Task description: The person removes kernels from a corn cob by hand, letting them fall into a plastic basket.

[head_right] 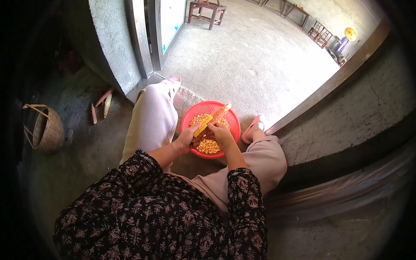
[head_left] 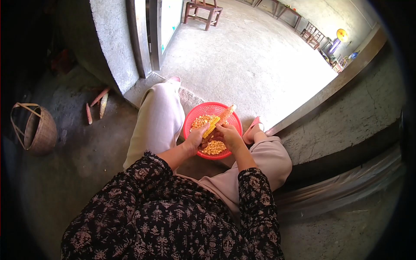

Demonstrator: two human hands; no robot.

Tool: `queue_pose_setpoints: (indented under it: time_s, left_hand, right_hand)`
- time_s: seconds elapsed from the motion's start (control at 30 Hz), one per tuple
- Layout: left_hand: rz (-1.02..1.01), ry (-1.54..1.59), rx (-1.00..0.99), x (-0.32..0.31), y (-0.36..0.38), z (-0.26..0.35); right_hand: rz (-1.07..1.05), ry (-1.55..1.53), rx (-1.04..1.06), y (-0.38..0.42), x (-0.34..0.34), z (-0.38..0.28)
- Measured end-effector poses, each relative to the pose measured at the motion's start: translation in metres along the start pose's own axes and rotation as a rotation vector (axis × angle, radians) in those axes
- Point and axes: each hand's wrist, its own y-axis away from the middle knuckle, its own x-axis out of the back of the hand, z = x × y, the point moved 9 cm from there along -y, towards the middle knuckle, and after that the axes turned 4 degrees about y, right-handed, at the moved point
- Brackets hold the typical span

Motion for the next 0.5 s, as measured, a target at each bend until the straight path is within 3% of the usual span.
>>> queue_pose_setpoints:
  time_s: [0.23,0.5]
  left_hand:
    - [0.013,-0.004,-0.014,-0.002,0.001,0.003]
    - [0.065,-0.082,-0.016,-0.004,0.006,0.006]
  right_hand:
    - [0.060,-0.059,-0.007,0.001,0.002,-0.002]
    - [0.097,0.116,-0.018,0.003,0.005,-0.002]
